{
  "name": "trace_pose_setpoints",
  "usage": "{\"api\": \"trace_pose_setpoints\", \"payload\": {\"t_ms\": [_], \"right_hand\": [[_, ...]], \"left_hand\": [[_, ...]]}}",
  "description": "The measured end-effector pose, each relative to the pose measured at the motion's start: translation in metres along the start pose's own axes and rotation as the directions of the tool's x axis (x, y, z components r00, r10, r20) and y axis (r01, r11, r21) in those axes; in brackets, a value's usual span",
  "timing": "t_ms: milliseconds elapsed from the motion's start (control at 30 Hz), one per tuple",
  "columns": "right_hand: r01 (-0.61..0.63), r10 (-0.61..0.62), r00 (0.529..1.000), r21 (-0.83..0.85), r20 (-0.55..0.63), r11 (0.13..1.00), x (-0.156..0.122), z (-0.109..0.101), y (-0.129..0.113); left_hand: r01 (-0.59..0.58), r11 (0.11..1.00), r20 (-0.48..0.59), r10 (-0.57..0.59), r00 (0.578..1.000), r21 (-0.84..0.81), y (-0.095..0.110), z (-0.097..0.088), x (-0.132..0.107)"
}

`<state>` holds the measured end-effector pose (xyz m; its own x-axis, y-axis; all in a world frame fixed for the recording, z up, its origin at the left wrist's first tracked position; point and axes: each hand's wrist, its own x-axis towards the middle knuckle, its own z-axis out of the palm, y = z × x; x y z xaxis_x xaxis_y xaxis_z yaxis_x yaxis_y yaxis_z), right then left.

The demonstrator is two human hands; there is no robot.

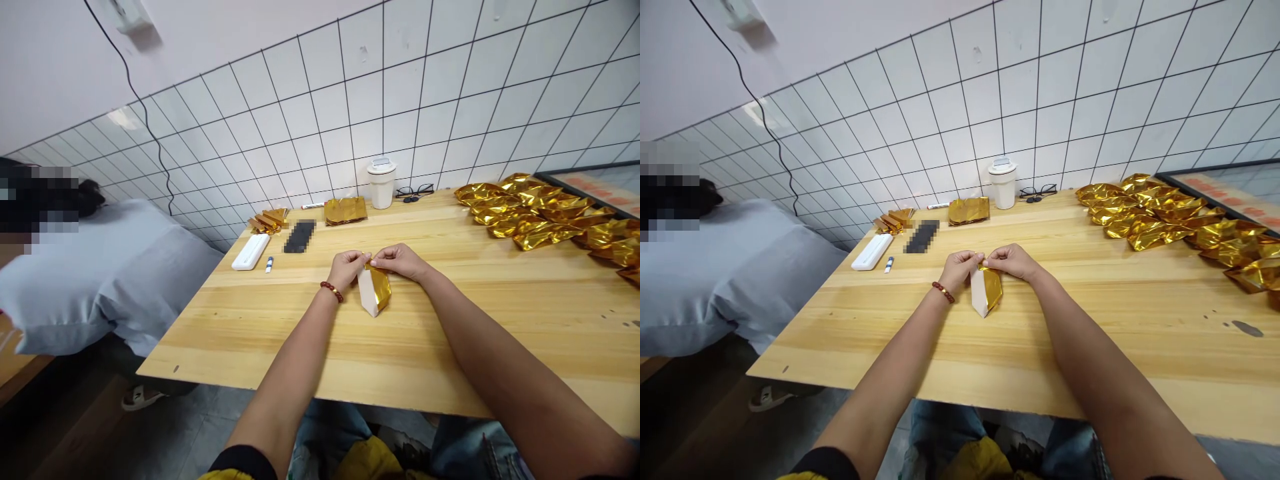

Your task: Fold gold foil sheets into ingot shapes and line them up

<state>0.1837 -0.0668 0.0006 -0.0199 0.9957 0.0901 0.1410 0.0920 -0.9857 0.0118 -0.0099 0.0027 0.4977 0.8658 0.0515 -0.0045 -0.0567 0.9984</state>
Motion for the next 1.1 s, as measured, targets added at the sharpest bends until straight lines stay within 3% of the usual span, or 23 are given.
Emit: {"api": "trace_pose_setpoints", "payload": {"t_ms": [233,333,467,800,1100], "right_hand": [[0.024,-0.023,0.999,-0.029,0.026,0.999,0.0000,-0.0001,-0.0021],[0.016,-0.015,0.999,-0.025,0.035,1.000,0.0009,0.0000,0.0000],[0.016,-0.015,1.000,-0.015,0.023,1.000,0.0027,-0.0003,0.0031],[0.001,0.000,1.000,-0.025,0.030,1.000,0.0032,-0.0005,0.0018],[0.017,-0.015,0.998,0.036,-0.066,0.999,0.0033,-0.0023,-0.0007]], "left_hand": [[-0.047,0.998,0.021,0.046,0.999,0.040,-0.0047,-0.0013,0.0027],[-0.079,0.994,-0.023,0.081,0.996,0.078,-0.0054,0.0005,0.0036],[-0.058,0.998,-0.089,0.061,0.994,0.035,-0.0036,0.0036,0.0035],[-0.041,0.999,-0.113,0.041,0.993,0.007,-0.0044,0.0038,0.0035],[0.000,0.998,-0.018,-0.001,1.000,-0.069,-0.0065,0.0018,0.0043]]}}
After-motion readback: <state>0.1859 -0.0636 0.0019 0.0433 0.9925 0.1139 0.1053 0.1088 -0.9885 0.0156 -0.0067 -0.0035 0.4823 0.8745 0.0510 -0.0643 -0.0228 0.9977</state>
